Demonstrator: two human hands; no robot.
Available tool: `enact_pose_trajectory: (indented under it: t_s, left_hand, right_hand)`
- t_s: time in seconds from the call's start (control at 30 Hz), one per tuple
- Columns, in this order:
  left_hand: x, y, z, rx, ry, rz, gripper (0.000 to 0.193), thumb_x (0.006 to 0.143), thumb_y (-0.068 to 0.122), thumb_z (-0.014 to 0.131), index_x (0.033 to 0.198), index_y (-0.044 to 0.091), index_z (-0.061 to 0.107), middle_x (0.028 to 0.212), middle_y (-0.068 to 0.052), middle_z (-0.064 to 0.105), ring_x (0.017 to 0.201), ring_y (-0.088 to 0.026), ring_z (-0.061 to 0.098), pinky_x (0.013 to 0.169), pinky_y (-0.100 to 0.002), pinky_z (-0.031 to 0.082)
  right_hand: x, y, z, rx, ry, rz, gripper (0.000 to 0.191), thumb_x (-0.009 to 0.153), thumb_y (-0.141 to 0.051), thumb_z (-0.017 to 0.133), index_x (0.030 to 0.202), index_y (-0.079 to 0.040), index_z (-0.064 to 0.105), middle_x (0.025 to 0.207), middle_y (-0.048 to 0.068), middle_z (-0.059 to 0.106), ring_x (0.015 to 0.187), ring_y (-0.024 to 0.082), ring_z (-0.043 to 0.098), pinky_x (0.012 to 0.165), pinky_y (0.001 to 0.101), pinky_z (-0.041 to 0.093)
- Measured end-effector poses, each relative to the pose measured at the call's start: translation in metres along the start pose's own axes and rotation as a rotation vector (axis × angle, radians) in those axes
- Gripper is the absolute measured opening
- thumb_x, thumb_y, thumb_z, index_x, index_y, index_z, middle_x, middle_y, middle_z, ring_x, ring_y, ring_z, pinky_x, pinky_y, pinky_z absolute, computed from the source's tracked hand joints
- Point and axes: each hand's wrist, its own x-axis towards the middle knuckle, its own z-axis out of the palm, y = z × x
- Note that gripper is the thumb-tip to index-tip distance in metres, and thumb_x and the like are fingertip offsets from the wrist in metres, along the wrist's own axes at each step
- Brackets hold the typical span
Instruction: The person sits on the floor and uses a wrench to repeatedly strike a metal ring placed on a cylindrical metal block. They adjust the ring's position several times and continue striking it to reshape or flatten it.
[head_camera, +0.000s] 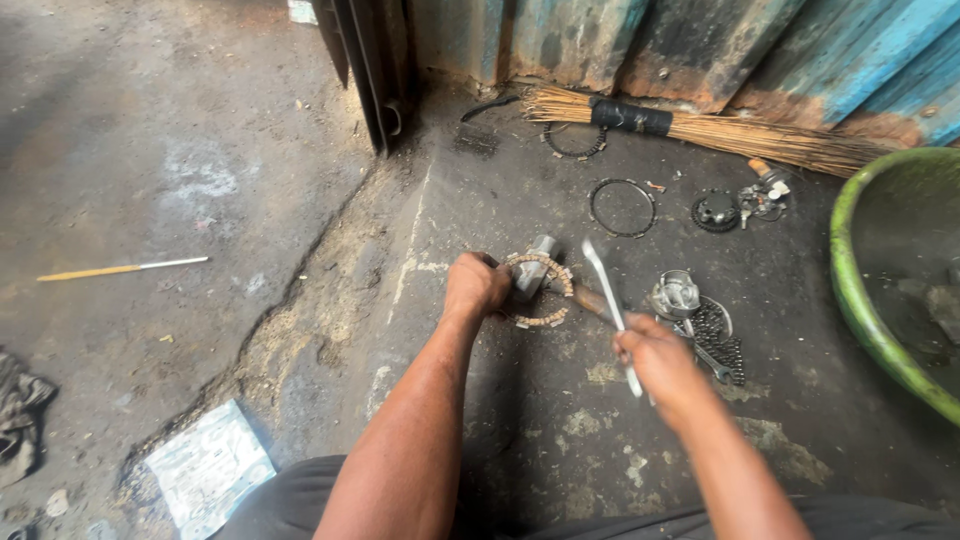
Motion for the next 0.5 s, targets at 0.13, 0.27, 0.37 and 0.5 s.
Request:
enact_pose_trajectory:
  t_s: [0.13, 0.27, 0.37, 0.5]
  left_hand:
    - [-0.008, 0.007, -0.004, -0.041, -0.004, -0.008, 0.028, 0.09, 0.017, 0.065, 0.101, -0.006, 0.074, 0.084, -0.023, 0.076, 0.065, -0.028, 0.077, 0.064, -0.039, 0.063]
    - [-0.014, 0.012, -0.008, -0.071, -0.01, -0.021, 0.027, 0.09, 0.015, 0.063, 0.101, -0.007, 0.073, 0.083, -0.023, 0.076, 0.063, -0.028, 0.077, 0.061, -0.039, 0.063]
    - [-0.013, 0.012, -0.007, -0.045, -0.007, -0.01, 0.025, 0.09, 0.014, 0.062, 0.102, -0.006, 0.074, 0.082, -0.021, 0.076, 0.062, -0.026, 0.076, 0.059, -0.039, 0.063]
    - [-0.009, 0.007, -0.004, -0.012, 0.023, 0.045, 0.025, 0.091, 0.012, 0.061, 0.101, -0.006, 0.076, 0.08, -0.022, 0.076, 0.062, -0.026, 0.076, 0.061, -0.038, 0.062]
  right_hand:
    - [-0.016, -0.027, 0.003, 0.172, -0.054, 0.049, 0.038, 0.093, -0.016, 0.061, 0.129, -0.013, 0.054, 0.094, 0.006, 0.072, 0.07, 0.018, 0.068, 0.055, 0.0355, 0.057]
    - [-0.02, -0.027, 0.027, -0.257, -0.066, -0.117, 0.052, 0.096, -0.017, 0.059, 0.146, -0.02, 0.047, 0.096, 0.015, 0.076, 0.073, 0.024, 0.071, 0.06, 0.0373, 0.057]
    - [-0.019, -0.016, 0.035, -0.676, 0.1, -0.21, 0.056, 0.101, -0.024, 0.056, 0.155, -0.03, 0.044, 0.101, 0.012, 0.076, 0.08, 0.022, 0.071, 0.069, 0.0373, 0.058]
    - [-0.014, -0.012, 0.038, -0.721, 0.335, -0.817, 0.054, 0.105, -0.021, 0.054, 0.158, -0.02, 0.043, 0.11, 0.017, 0.074, 0.086, 0.023, 0.073, 0.069, 0.0369, 0.058]
